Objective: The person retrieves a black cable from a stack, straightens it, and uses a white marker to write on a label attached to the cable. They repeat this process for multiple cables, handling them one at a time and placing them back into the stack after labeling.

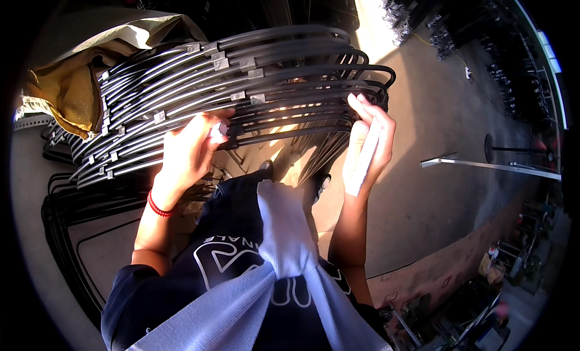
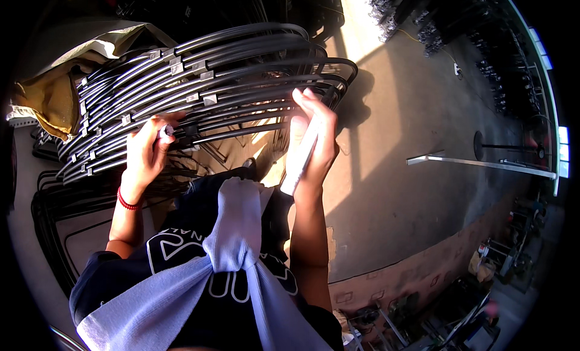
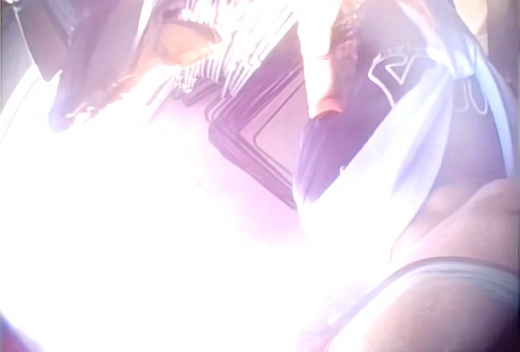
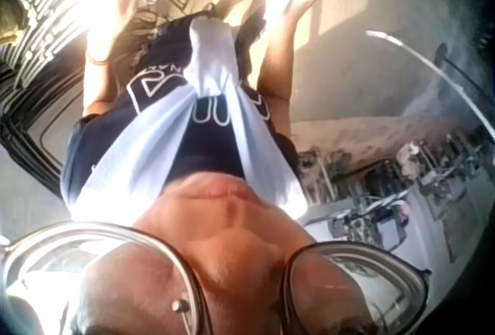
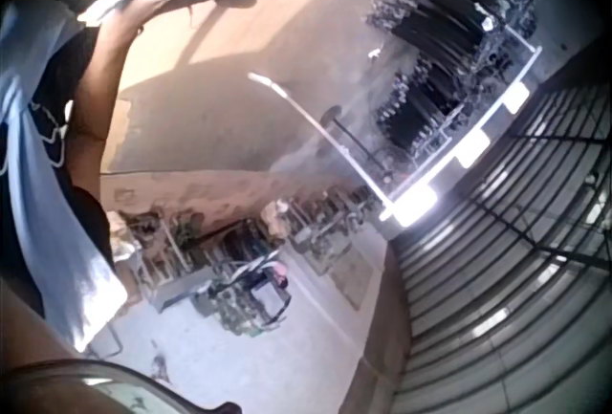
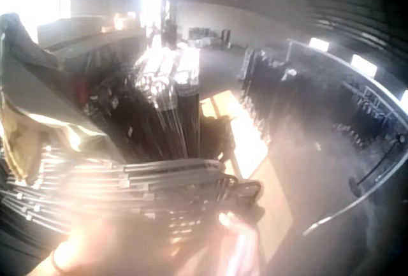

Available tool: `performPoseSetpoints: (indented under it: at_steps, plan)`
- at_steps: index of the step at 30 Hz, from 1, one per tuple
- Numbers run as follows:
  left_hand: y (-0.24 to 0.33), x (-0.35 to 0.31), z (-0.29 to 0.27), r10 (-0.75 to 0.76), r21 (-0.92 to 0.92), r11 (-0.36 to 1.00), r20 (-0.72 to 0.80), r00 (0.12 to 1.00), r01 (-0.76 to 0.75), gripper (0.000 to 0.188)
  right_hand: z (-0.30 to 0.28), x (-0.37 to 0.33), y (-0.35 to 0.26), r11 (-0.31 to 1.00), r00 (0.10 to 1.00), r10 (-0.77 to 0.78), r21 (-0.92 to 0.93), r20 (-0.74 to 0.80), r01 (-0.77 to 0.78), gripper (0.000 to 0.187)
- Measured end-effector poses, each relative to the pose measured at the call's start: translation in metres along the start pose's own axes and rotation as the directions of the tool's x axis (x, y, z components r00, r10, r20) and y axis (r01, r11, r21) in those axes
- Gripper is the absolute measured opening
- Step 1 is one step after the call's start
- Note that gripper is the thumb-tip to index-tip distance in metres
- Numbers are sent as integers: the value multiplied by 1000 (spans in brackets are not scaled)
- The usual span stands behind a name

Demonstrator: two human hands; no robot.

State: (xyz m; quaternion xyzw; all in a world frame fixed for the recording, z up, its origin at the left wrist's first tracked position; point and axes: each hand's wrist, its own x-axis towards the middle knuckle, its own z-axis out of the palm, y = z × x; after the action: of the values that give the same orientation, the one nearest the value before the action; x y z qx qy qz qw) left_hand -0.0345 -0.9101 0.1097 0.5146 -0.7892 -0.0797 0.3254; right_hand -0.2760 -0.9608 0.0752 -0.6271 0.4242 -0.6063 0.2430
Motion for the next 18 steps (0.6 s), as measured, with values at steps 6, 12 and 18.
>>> performPoseSetpoints:
  at_steps: [6,12,18]
  plan:
    - [-14,4,4,37,-91,995,-20,999,-39,9,10,40,30,961,963,-111,-222,244,167,43]
    - [-23,-13,4,63,-59,996,-92,994,-68,9,26,35,24,948,992,-52,-308,111,84,31]
    - [-25,-15,8,27,-192,981,-70,997,-40,12,38,22,29,930,990,-70,-352,125,110,31]
